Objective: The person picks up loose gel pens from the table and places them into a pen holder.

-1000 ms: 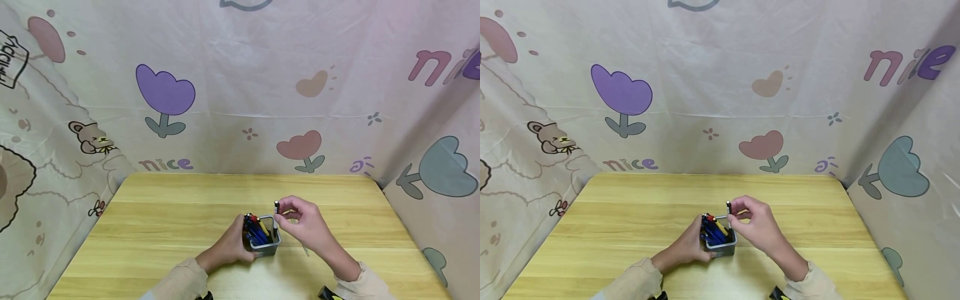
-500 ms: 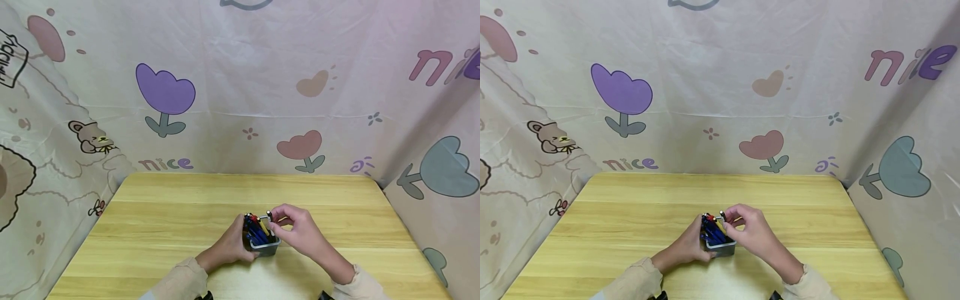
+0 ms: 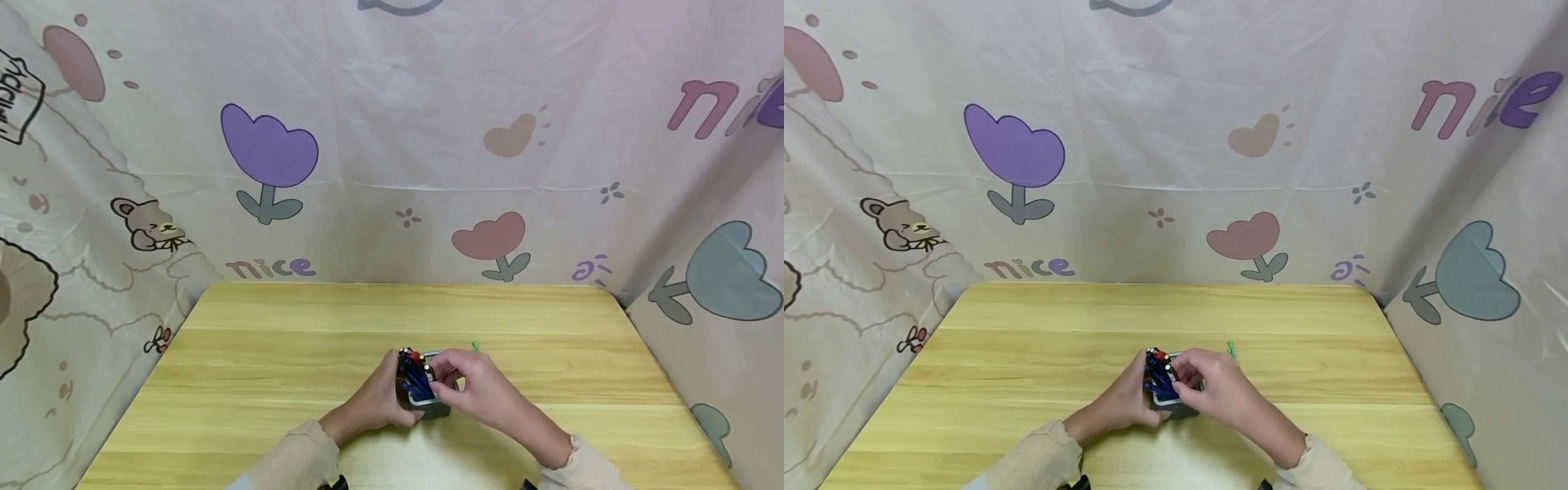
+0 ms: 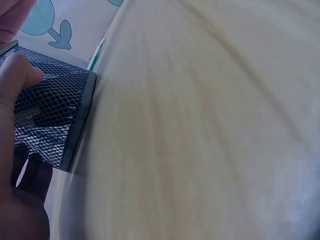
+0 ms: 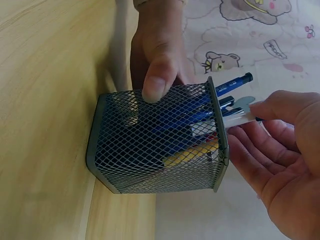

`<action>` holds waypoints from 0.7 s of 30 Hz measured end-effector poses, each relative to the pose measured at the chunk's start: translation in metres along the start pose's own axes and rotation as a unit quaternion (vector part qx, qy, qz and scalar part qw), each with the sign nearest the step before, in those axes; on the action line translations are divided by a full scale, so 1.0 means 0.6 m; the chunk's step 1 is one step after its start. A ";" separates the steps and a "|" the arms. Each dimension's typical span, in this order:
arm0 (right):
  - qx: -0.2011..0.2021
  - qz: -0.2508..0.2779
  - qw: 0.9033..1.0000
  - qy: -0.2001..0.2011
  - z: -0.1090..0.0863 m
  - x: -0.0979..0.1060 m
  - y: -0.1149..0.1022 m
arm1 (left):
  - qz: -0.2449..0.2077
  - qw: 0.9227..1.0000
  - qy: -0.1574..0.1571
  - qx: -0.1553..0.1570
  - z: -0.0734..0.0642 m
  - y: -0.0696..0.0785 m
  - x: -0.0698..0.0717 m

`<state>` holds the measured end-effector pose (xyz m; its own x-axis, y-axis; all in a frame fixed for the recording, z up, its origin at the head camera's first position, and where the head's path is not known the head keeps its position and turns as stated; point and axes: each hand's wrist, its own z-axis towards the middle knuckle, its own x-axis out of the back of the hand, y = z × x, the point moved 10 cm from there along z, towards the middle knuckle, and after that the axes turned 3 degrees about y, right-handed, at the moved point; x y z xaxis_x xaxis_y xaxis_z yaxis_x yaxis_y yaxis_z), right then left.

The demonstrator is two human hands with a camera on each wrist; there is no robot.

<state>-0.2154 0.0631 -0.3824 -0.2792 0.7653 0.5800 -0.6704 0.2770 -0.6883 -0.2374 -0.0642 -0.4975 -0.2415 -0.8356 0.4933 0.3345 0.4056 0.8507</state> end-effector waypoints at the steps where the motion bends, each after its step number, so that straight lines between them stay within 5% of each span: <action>1: 0.008 -0.005 1.000 -0.003 0.000 -0.002 -0.002 | 0.002 1.000 0.000 -0.002 0.000 0.000 0.000; 21: 0.066 -0.165 0.983 -0.038 0.001 -0.027 -0.019 | 0.022 1.000 0.013 -0.008 -0.001 0.006 0.003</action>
<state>-0.2037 0.0470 -0.3840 -0.0788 0.6004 0.7958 -0.8152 0.4207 -0.3981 -0.2358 -0.0645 -0.4936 -0.2034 -0.8264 0.5251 0.3581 0.4363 0.8255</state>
